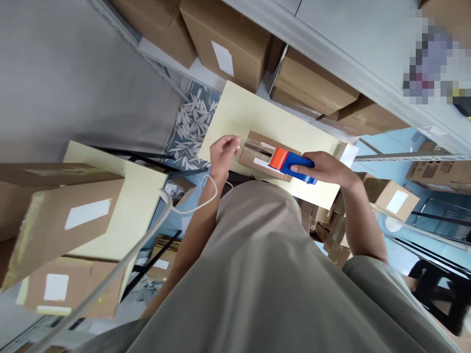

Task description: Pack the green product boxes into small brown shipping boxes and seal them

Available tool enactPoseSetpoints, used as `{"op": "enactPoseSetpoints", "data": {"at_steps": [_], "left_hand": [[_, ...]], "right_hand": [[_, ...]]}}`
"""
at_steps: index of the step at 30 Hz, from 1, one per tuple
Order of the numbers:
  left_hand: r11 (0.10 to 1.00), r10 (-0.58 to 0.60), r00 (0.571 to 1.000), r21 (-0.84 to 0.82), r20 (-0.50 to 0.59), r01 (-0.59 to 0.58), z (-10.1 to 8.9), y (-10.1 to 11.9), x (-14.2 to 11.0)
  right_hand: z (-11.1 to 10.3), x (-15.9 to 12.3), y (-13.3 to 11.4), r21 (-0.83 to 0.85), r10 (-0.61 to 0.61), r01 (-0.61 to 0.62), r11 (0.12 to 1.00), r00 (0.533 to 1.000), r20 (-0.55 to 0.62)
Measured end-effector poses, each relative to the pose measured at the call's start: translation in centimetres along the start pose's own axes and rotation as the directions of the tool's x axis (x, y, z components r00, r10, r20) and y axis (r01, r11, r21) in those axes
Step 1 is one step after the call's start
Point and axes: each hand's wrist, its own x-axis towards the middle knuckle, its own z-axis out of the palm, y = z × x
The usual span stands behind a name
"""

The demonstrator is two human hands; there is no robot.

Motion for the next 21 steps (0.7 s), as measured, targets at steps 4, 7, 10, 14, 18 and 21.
{"op": "enactPoseSetpoints", "data": {"at_steps": [4, 7, 10, 14, 18, 21], "left_hand": [[0.998, 0.031, 0.999, 0.057, -0.038, -0.029, -0.3, -1.6, 1.3], [0.997, 0.018, 0.999, 0.076, -0.046, -0.015, -0.4, -3.4, 2.4], [0.996, -0.011, 0.999, 0.084, -0.050, 0.016, -0.4, -5.3, 3.4], [0.992, -0.064, 0.997, 0.102, -0.044, 0.068, -0.6, -7.5, 4.3], [0.978, -0.186, 0.982, 0.089, -0.044, 0.189, -0.1, -9.3, 4.2], [0.965, -0.252, 0.968, 0.079, 0.003, 0.251, 0.5, -10.2, 3.7]], "right_hand": [[0.2, 2.9, -0.1, -0.047, 0.037, -0.034, 0.998, 0.998, 0.055], [1.0, 5.1, 0.6, -0.128, 0.097, -0.090, 0.988, 0.994, 0.055], [2.0, 6.9, 1.3, -0.184, 0.130, -0.119, 0.976, 0.990, 0.051], [3.1, 8.0, 1.7, -0.215, 0.125, -0.112, 0.970, 0.991, 0.049], [4.0, 8.2, 1.9, -0.210, 0.126, -0.116, 0.971, 0.991, 0.038], [4.4, 8.3, 2.2, -0.204, 0.130, -0.122, 0.971, 0.991, 0.029]]}}
